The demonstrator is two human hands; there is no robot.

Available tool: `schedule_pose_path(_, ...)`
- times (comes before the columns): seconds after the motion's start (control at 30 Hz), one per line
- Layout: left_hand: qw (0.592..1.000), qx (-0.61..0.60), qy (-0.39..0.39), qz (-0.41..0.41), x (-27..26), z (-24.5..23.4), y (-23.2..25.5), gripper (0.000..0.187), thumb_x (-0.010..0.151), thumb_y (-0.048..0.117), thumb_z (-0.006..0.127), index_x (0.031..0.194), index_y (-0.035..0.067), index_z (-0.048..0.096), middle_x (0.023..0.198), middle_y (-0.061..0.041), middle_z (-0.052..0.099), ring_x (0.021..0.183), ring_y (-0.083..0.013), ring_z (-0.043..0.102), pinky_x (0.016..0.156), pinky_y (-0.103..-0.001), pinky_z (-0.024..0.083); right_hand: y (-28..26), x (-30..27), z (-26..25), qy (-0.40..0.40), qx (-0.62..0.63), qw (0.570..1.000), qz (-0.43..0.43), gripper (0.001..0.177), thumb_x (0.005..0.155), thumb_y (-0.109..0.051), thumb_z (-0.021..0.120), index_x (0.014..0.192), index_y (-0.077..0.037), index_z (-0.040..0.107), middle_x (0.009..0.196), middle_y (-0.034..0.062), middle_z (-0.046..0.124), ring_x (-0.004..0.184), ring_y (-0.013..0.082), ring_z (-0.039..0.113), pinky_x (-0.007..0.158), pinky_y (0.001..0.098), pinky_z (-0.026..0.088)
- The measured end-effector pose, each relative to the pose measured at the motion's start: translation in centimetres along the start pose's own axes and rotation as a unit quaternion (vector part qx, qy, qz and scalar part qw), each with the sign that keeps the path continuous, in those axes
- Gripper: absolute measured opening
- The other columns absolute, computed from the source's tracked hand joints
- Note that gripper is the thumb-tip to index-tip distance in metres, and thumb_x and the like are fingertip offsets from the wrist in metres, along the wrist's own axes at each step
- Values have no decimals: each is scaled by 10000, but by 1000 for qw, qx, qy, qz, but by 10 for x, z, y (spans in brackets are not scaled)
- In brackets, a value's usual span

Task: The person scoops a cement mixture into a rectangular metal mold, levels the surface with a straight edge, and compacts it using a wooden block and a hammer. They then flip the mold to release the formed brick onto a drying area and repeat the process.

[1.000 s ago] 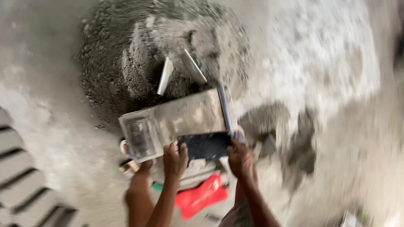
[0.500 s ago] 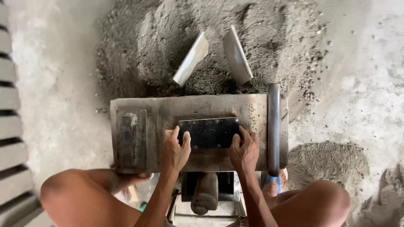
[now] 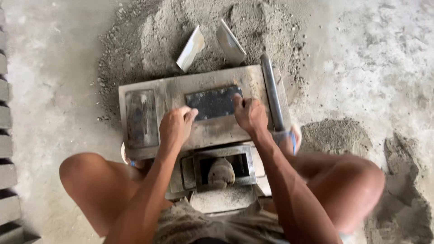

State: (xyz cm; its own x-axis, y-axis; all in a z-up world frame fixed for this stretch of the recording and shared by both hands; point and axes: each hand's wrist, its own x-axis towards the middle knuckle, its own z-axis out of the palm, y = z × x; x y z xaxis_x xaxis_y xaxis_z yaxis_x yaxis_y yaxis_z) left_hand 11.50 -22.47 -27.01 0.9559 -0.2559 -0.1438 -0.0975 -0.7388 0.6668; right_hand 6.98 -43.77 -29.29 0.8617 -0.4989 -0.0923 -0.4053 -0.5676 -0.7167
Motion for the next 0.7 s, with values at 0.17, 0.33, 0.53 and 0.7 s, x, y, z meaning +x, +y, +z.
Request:
schedule_pose_path(0.17, 992, 21, -123, 11, -12, 22, -20, 182, 815, 224, 576, 907, 179, 727, 839, -92, 700, 787, -305, 677, 689, -419, 524, 44, -40, -15, -99, -129, 984, -69, 178, 854, -219, 460, 813, -110, 595, 693, 155, 572, 616, 380, 587, 500, 542, 465)
schedule_pose_path(0.33, 943, -1, -326, -72, -55, 44, -73, 239, 845, 158, 485, 751, -9, 627, 715, -188, 668, 571, -271, 587, 544, -367, 442, 3, -62, -73, -418, -103, 902, 44, 612, 778, -75, 499, 1362, -131, 327, 1319, 245, 439, 1072, 385, 528, 812, 460, 472)
schedule_pose_path(0.53, 906, -8, -320, -277, -97, 118, -195, 404, 852, 304, 459, 578, 26, 565, 462, -103, 439, 379, -182, 338, 404, -349, 292, 167, -45, -19, -483, -193, 832, 192, 524, 839, -282, 537, 1319, -90, 456, 1210, 198, 580, 982, 389, 631, 763, 534, 511)
schedule_pose_path(0.7, 912, 206, -316, -160, -119, 167, -227, 496, 892, 302, 348, 1230, -29, 495, 940, -262, 609, 768, -330, 661, 578, -370, 523, 282, -82, 30, -228, -163, 912, 300, 543, 808, -330, 532, 1322, -167, 467, 1173, 124, 615, 1104, 315, 569, 917, 448, 460)
